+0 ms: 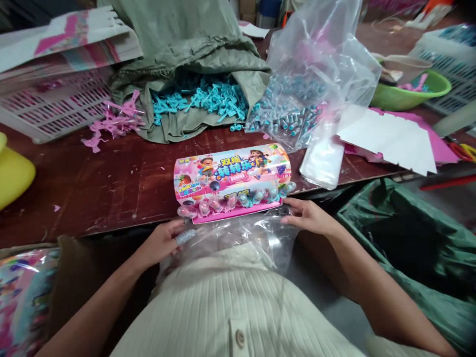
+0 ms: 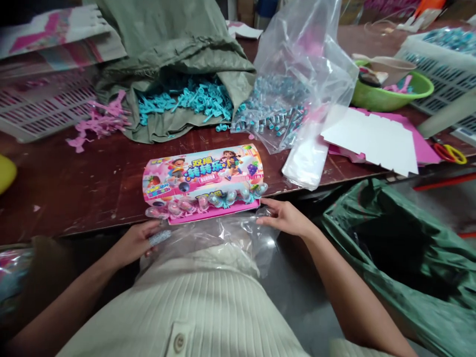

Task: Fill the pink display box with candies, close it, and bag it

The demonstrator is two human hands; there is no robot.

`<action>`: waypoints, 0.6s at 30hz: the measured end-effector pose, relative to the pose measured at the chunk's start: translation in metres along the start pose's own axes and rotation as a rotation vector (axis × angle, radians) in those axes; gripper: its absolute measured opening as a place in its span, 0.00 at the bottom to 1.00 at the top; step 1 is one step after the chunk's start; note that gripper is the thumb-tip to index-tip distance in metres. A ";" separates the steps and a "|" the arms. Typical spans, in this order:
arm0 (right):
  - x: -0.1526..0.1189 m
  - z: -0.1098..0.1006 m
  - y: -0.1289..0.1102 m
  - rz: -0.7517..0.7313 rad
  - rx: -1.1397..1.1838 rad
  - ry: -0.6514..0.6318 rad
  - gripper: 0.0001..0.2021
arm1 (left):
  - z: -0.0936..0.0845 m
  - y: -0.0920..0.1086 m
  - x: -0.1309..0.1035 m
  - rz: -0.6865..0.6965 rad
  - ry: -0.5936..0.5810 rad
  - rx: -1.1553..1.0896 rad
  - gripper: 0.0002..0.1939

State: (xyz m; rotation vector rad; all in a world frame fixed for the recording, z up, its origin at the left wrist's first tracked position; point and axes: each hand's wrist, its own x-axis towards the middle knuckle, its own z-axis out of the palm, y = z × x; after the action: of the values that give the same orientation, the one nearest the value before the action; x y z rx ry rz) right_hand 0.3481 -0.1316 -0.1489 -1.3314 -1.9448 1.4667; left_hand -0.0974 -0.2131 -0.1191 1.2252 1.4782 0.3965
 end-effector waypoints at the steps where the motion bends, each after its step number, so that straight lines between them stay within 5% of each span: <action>1: -0.002 -0.005 0.001 -0.003 -0.027 -0.031 0.40 | -0.002 -0.002 -0.003 0.019 -0.024 0.044 0.14; 4: -0.004 -0.019 0.002 -0.055 -0.219 -0.092 0.35 | -0.010 -0.007 -0.007 0.171 -0.011 0.372 0.09; 7: 0.002 -0.030 0.003 -0.196 -0.560 -0.111 0.17 | -0.015 -0.014 -0.005 0.394 0.123 0.828 0.13; 9: 0.007 -0.034 0.002 -0.321 -0.720 -0.070 0.14 | -0.018 -0.019 -0.004 0.514 0.179 0.981 0.18; 12: 0.012 -0.043 -0.009 -0.426 -0.703 0.054 0.14 | -0.025 -0.020 -0.006 0.601 0.272 0.902 0.19; 18: 0.023 -0.068 -0.045 -0.479 -0.134 0.126 0.07 | -0.048 0.011 -0.016 0.687 0.407 0.317 0.08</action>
State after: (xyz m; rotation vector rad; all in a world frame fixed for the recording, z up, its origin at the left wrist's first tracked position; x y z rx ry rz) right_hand 0.3664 -0.0755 -0.0872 -0.8907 -2.1157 1.0146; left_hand -0.1367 -0.2045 -0.0861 1.9990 1.4515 0.9395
